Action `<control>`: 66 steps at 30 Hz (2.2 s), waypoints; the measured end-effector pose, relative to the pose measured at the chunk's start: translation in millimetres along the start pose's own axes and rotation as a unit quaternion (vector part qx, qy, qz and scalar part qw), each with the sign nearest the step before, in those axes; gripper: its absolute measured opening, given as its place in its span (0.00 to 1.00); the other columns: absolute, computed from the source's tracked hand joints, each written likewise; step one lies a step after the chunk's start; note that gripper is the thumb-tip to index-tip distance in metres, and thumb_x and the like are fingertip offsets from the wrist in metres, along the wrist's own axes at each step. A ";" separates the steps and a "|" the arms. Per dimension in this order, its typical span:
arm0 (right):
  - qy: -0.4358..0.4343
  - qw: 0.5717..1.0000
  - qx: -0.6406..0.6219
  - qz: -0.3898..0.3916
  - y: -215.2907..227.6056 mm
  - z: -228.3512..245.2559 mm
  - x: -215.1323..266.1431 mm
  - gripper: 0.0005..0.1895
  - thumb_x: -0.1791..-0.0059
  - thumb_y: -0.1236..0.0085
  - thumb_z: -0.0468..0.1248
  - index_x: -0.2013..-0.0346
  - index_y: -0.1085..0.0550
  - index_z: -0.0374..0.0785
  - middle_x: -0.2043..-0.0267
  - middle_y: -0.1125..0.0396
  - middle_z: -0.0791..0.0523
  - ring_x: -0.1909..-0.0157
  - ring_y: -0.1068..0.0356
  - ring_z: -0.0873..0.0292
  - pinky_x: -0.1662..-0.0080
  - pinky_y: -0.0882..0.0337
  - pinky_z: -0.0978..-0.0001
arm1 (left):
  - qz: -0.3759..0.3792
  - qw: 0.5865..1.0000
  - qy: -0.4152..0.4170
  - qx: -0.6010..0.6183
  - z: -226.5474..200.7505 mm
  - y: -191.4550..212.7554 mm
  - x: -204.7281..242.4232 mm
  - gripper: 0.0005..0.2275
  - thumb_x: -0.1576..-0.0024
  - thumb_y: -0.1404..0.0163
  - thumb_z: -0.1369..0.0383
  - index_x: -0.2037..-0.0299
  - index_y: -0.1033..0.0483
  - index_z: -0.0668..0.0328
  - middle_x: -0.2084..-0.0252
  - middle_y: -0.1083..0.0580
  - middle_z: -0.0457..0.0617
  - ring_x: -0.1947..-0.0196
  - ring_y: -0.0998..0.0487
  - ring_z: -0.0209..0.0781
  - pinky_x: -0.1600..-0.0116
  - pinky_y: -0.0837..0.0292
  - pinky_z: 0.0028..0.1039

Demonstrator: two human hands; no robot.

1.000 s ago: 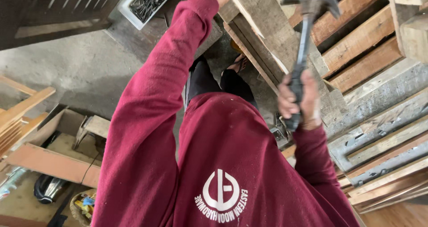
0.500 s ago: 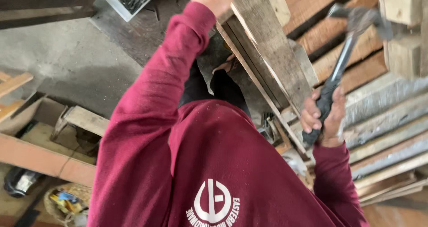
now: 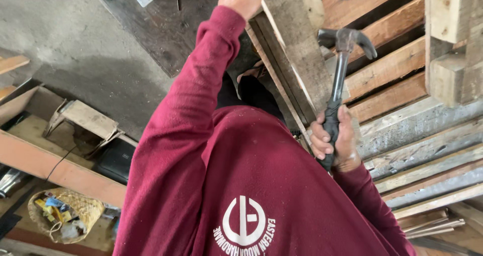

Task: The person uses a hammer to drive nails into wooden planks, assembling a wooden pallet structure. They repeatedly position planks, hammer nails, and adjust the pallet's orientation to secure the components together.

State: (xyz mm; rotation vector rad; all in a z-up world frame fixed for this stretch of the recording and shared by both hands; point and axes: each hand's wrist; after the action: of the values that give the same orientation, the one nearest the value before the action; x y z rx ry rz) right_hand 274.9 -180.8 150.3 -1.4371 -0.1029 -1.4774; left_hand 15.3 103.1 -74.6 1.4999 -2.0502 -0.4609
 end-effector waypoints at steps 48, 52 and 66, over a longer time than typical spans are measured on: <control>0.236 0.869 0.424 -0.095 -55.7 23.5 -41.3 0.17 0.37 0.52 0.48 0.48 0.29 0.36 0.72 0.34 0.55 0.76 0.34 0.61 0.72 0.30 0.68 | -0.094 0.952 0.060 0.283 -32.4 19.8 22.9 0.16 0.41 0.43 0.54 0.54 0.16 0.59 0.71 0.21 0.42 0.74 0.25 0.32 0.64 0.25 0.31; 0.501 0.810 0.266 0.149 -78.5 55.6 -19.6 0.31 0.46 0.51 0.63 0.39 0.33 0.46 0.63 0.31 0.58 0.66 0.28 0.62 0.61 0.21 0.65 | -0.082 0.967 0.086 0.225 -35.1 20.9 40.5 0.19 0.36 0.46 0.51 0.56 0.15 0.61 0.73 0.29 0.52 0.71 0.30 0.37 0.59 0.26 0.36; 0.229 0.863 0.414 -0.180 -45.3 -52.9 -88.6 0.17 0.37 0.56 0.42 0.63 0.34 0.32 0.72 0.36 0.56 0.75 0.36 0.61 0.71 0.35 0.69 | -0.149 0.960 0.075 0.227 -37.6 14.3 47.4 0.17 0.41 0.50 0.53 0.56 0.16 0.56 0.57 0.20 0.55 0.55 0.19 0.58 0.49 0.24 0.41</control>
State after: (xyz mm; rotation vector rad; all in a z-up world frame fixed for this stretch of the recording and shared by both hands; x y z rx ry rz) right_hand 186.1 -143.5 91.8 -0.3607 -0.6551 -1.7263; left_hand 17.0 64.5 -25.8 2.0588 -1.8960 0.0265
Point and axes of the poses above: each hand's wrist, its own x-axis away from the middle knuckle, its own y-axis out of the back of the hand, z = x × y
